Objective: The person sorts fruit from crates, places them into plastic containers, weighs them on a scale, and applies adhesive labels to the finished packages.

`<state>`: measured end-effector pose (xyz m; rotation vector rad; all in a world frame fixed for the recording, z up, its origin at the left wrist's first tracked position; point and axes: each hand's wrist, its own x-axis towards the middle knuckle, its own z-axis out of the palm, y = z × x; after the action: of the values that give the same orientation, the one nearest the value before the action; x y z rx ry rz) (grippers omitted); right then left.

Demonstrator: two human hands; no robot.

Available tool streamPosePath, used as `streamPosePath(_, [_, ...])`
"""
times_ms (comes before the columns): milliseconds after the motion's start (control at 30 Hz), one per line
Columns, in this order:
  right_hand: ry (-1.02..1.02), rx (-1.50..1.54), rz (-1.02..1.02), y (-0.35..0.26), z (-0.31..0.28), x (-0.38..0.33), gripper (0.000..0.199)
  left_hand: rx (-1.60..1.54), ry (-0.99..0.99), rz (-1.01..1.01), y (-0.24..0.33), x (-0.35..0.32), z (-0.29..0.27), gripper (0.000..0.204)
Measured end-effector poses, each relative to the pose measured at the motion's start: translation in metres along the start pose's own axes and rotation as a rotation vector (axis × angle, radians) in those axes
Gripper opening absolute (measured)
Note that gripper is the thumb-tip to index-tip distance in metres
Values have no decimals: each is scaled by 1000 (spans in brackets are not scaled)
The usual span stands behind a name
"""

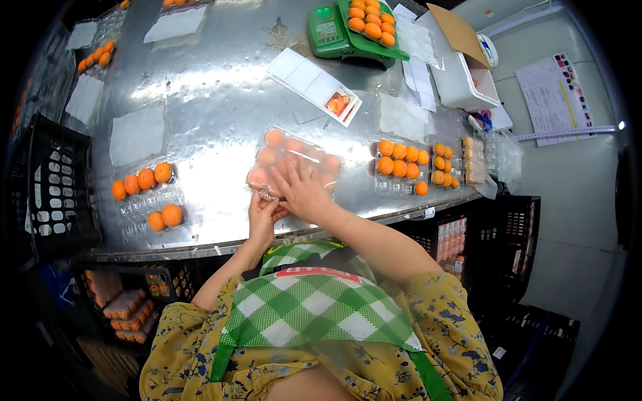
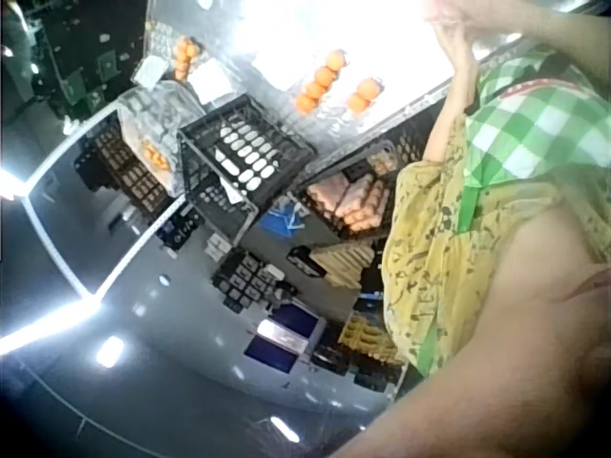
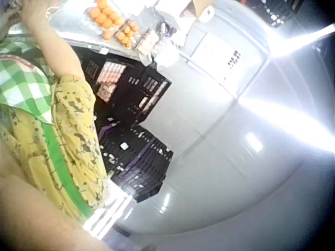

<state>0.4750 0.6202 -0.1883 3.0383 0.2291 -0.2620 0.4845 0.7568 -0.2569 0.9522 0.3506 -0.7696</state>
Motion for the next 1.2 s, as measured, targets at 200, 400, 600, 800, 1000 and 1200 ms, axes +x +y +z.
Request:
streamPosePath(200, [58,-32,-52,-1,-7,1,69,-25,34,17,10,-6,11,15])
streamPosePath(400, [120,-112,-136,1,-1,6,66,-52,30,37,12,-7,14,14])
streamPosePath(600, [167,-8,-136,6,-16,8,62,-14,0,32,15,-5,14,21])
streamPosePath(800, [-162,74,43,-8,-23,17,67,-29,-2,76,9,-2,17,11])
streamPosePath(1000, [-122,0,71,-18,-18,20,63,-39,78,75,2,5,16,9])
streamPosePath(1200, [-83,-160,1,-25,-18,19,61,5,108,91,2,8,16,16])
